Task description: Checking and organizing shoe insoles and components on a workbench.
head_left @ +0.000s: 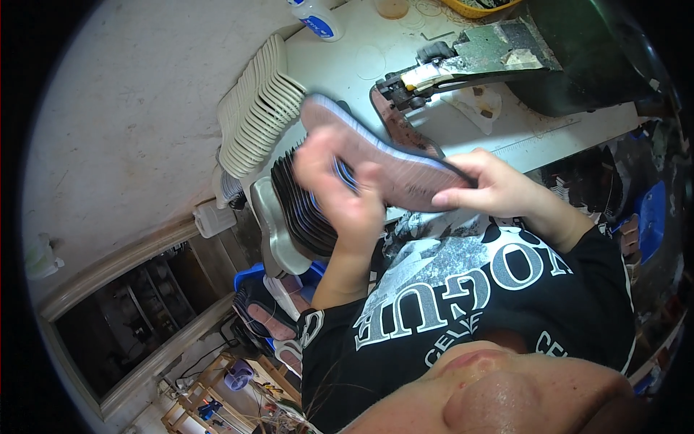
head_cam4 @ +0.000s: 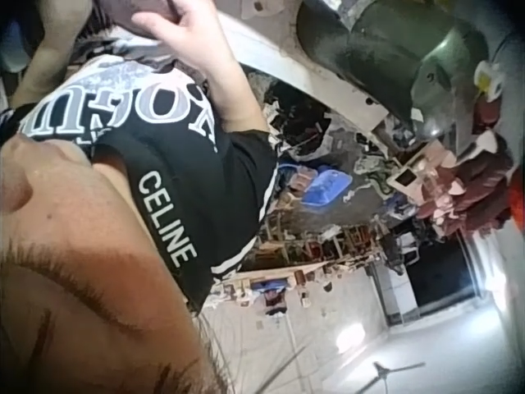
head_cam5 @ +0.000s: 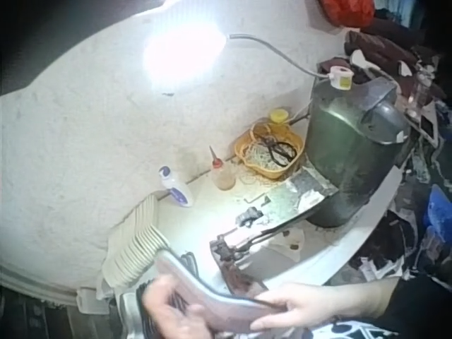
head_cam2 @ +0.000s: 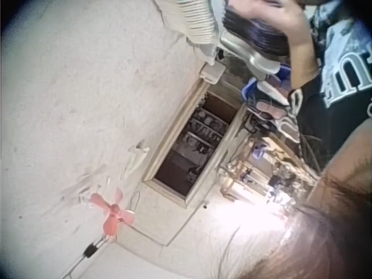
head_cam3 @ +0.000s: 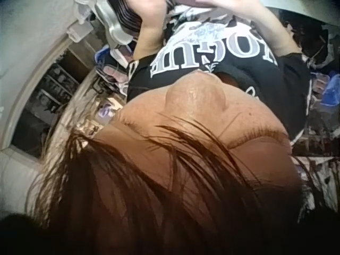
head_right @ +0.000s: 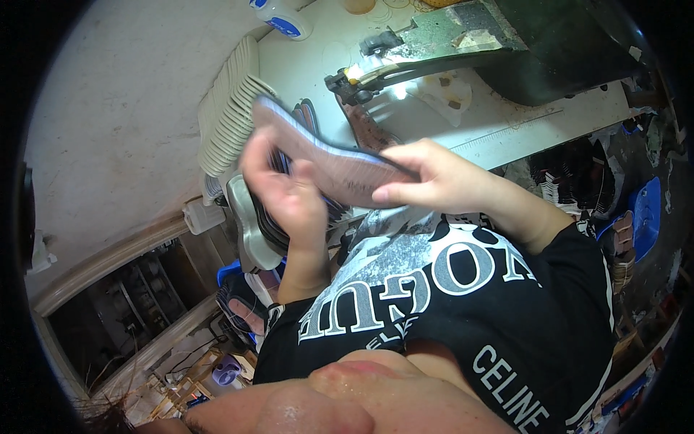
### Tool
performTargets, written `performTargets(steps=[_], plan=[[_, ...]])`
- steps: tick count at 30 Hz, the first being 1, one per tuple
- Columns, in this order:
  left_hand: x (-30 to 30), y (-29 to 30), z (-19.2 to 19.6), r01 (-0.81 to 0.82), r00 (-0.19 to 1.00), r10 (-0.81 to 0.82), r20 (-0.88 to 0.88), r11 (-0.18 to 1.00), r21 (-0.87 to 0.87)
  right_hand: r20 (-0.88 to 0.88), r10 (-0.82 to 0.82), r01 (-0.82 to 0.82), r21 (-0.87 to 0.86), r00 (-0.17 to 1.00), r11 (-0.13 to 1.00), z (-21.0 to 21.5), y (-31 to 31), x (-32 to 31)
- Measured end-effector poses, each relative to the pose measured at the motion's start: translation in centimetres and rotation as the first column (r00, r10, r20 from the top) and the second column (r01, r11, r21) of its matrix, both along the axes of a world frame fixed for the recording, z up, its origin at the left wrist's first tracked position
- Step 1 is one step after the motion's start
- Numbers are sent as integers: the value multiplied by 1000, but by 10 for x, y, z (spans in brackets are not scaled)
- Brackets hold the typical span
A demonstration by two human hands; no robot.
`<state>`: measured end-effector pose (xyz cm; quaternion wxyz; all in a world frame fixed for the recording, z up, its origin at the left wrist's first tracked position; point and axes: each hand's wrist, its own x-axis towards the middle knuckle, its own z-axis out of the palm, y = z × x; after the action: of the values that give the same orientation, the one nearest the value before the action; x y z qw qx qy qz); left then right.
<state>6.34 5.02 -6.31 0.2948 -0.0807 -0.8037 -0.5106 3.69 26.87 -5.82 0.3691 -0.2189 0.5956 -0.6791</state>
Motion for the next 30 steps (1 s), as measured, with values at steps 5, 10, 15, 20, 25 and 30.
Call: performTargets(steps=[5,10,15,20,25,30], plan=[[3,-22,-13,83,865,-462,196,517,852,-70,100,-102,-20,992,995,15,3,-2],[-11,6,11,53,886,-402,230,581,812,256,354,-143,-594,899,792,-15,-4,-19],[-15,28,16,153,787,-587,188,481,863,73,403,-377,-236,912,896,-28,-20,-45],[-19,27,16,153,820,-516,248,615,774,125,465,-465,-34,876,885,11,-15,-57],[-32,26,17,118,925,-287,250,841,528,-282,156,-80,264,947,961,31,-17,-52],[-50,24,39,78,832,-385,399,794,603,-21,85,-80,155,996,985,27,-15,-54]])
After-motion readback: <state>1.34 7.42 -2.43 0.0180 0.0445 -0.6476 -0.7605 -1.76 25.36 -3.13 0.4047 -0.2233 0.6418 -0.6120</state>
